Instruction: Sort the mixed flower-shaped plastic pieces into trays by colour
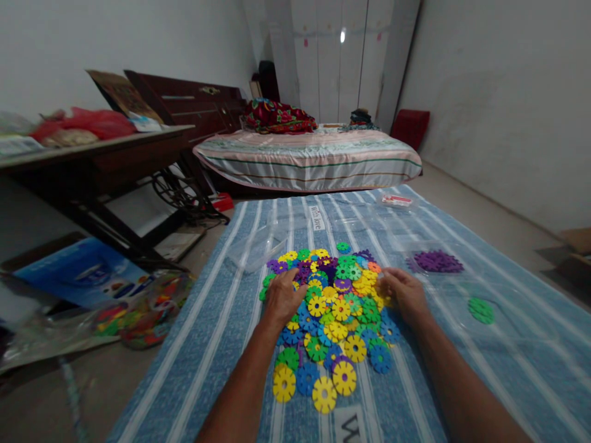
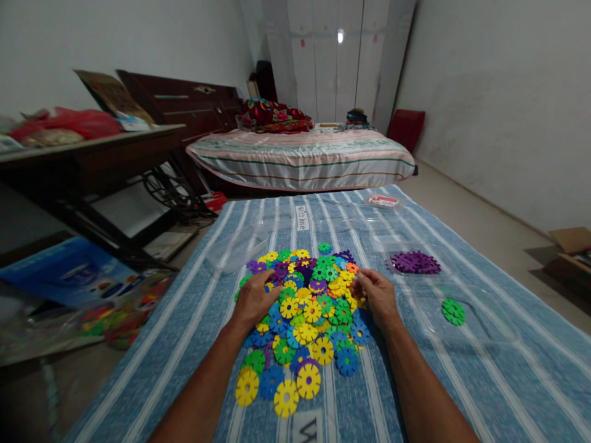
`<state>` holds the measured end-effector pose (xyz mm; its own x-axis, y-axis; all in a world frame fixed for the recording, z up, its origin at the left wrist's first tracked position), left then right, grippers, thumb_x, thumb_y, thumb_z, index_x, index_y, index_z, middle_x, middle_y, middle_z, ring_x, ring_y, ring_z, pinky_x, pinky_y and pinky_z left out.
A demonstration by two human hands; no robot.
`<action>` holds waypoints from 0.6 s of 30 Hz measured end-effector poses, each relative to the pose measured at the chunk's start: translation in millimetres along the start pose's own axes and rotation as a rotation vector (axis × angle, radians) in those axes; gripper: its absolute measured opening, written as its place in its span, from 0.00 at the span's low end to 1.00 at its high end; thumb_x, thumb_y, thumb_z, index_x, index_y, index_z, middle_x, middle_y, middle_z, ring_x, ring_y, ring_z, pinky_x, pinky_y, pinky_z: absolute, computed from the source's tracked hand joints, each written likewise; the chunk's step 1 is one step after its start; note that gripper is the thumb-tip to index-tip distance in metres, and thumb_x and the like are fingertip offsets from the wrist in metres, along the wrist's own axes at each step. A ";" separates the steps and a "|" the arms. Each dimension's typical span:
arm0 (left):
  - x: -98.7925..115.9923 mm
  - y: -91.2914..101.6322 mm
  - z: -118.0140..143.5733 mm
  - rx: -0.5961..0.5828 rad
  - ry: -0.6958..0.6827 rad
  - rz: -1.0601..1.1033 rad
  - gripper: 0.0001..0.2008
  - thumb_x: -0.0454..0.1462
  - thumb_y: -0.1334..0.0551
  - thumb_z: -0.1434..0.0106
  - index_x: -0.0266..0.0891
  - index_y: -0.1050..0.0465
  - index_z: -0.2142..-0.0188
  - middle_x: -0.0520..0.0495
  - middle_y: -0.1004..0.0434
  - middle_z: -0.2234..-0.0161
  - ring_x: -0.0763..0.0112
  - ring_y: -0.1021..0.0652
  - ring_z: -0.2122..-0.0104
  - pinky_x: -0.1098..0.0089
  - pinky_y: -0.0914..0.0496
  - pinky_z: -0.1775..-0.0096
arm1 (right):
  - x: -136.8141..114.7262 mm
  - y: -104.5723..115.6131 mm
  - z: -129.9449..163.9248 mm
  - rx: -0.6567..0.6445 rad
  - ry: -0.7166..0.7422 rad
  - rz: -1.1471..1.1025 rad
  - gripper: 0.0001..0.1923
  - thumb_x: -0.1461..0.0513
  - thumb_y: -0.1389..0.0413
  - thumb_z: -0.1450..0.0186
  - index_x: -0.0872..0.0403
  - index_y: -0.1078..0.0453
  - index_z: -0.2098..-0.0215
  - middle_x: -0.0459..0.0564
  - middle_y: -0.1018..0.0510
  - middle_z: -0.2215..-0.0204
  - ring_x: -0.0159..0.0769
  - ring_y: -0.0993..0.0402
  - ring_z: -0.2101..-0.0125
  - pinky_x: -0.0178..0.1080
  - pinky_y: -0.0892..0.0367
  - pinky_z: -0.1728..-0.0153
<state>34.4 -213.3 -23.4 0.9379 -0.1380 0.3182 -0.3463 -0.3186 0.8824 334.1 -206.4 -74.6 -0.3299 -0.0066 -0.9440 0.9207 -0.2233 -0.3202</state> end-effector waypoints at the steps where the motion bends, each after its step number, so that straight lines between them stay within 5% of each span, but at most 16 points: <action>1: 1.3 0.7 0.1 0.023 -0.019 0.011 0.19 0.36 0.35 0.44 0.36 0.27 0.52 0.40 0.20 0.55 0.55 0.22 0.54 0.56 0.28 0.50 | -0.1 -0.2 0.0 -0.002 0.006 0.009 0.24 0.49 0.30 0.55 0.57 0.27 0.69 0.47 0.24 0.81 0.32 0.30 0.83 0.30 0.40 0.83; 9: 28.2 5.3 7.0 0.202 -0.246 0.148 0.21 0.30 0.40 0.42 0.38 0.32 0.48 0.42 0.23 0.52 0.61 0.23 0.51 0.61 0.27 0.49 | -5.4 -5.3 4.8 0.001 0.042 0.094 0.26 0.46 0.32 0.54 0.58 0.27 0.70 0.47 0.25 0.83 0.30 0.33 0.84 0.30 0.43 0.84; 18: 60.9 -0.2 18.9 0.186 -0.405 0.238 0.22 0.31 0.39 0.40 0.38 0.35 0.45 0.40 0.24 0.50 0.60 0.23 0.50 0.60 0.26 0.49 | -7.1 -11.1 9.6 0.019 0.150 0.215 0.27 0.42 0.34 0.53 0.57 0.27 0.70 0.47 0.25 0.82 0.34 0.30 0.83 0.36 0.32 0.79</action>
<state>91.2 -239.4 -10.7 0.7622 -0.5678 0.3107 -0.5819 -0.3908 0.7132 324.2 -213.3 -63.6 -0.0912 0.0882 -0.9919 0.9616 -0.2510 -0.1108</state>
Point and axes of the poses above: each hand's wrist, its own z-axis away from the middle knuckle, its own y-axis out of the back of the hand, x = y × z, the point moved 5 cm from there along -z, towards the middle knuckle
